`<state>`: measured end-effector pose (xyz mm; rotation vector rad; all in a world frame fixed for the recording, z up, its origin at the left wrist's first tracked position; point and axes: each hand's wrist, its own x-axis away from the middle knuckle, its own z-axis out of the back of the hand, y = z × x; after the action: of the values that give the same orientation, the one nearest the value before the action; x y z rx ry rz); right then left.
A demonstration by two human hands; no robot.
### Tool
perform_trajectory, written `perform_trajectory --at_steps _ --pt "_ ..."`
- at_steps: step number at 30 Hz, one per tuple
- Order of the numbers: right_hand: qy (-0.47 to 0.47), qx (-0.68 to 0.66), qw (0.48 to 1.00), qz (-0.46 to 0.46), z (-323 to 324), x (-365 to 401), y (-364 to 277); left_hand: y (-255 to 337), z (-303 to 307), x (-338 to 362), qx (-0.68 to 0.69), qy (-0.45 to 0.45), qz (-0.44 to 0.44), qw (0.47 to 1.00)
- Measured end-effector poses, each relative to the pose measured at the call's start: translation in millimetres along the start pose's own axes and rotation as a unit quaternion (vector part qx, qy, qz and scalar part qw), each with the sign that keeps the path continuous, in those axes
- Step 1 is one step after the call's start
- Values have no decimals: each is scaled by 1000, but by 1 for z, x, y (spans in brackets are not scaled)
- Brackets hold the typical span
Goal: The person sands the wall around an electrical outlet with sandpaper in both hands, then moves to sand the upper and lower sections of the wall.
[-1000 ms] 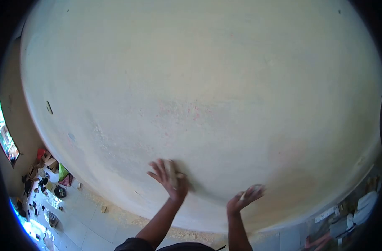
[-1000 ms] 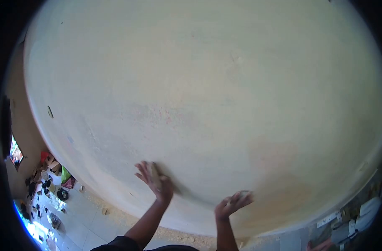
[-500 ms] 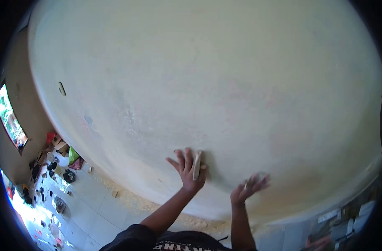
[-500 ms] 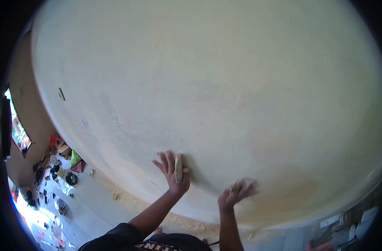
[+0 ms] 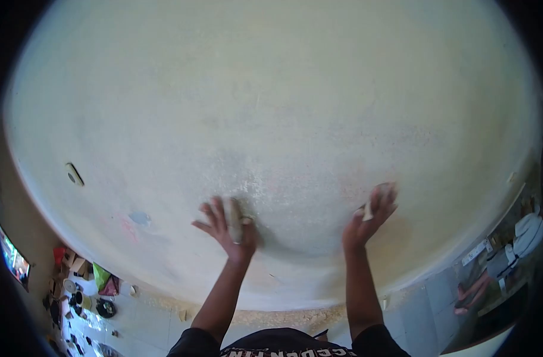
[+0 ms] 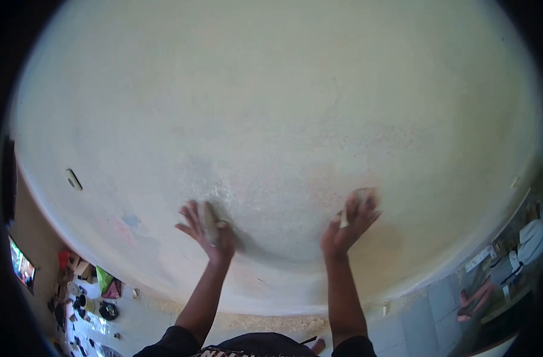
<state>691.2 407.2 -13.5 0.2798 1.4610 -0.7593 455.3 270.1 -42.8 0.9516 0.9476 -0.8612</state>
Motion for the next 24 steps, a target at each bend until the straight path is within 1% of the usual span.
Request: perform_trajectory --at_steps 2,3,4,5,6,7,9,10,12,14,15,16,18,19,20,21,22,23,24 --pt "45 -18 997 -62 -3 5 1 -11 14 -24 47 24 75 996" --pt "67 -28 993 -91 -9 11 0 -18 14 -20 49 13 79 996" --pt "132 -88 978 -133 -25 34 -5 -22 10 -10 51 5 85 995" --pt "84 -23 990 -108 -34 67 -10 -23 7 4 52 -3 93 994" --pt "33 42 995 -82 -35 94 -19 -18 4 27 44 -38 61 996" --pt "-12 47 999 -17 -34 102 -39 -19 0 49 -8 -64 -17 998" --pt "-92 56 988 113 -31 99 -74 -21 5 50 -45 -102 -40 993" --pt "-88 64 987 119 -29 86 -76 -24 10 34 11 -64 9 998" --pt "-83 78 984 134 -31 45 -68 -31 22 -17 121 13 110 986" --pt "-20 -53 998 7 -32 22 -60 -41 37 -50 148 36 130 980" --pt "2 -81 996 -37 -35 26 -59 -47 44 -55 158 46 140 976" --pt "26 -110 990 -80 -38 30 -59 -55 41 -45 136 26 113 984" --pt "64 -89 987 -119 -51 69 -53 -61 24 -4 62 -20 77 995" --pt "23 -48 995 -82 -48 86 -62 -59 19 13 26 -44 60 997" --pt "-15 -7 999 -45 -50 103 -79 -58 19 18 11 -49 36 998" --pt "-52 35 998 -9 -54 110 -91 -60 20 9 13 -42 34 998" --pt "-83 40 992 84 -53 100 -100 -60 25 -8 13 -35 34 999" --pt "-85 41 992 89 -50 81 -105 -60 32 -25 11 -30 34 999" --pt "-88 41 991 92 -47 55 -110 -61 38 -45 49 -4 61 997"
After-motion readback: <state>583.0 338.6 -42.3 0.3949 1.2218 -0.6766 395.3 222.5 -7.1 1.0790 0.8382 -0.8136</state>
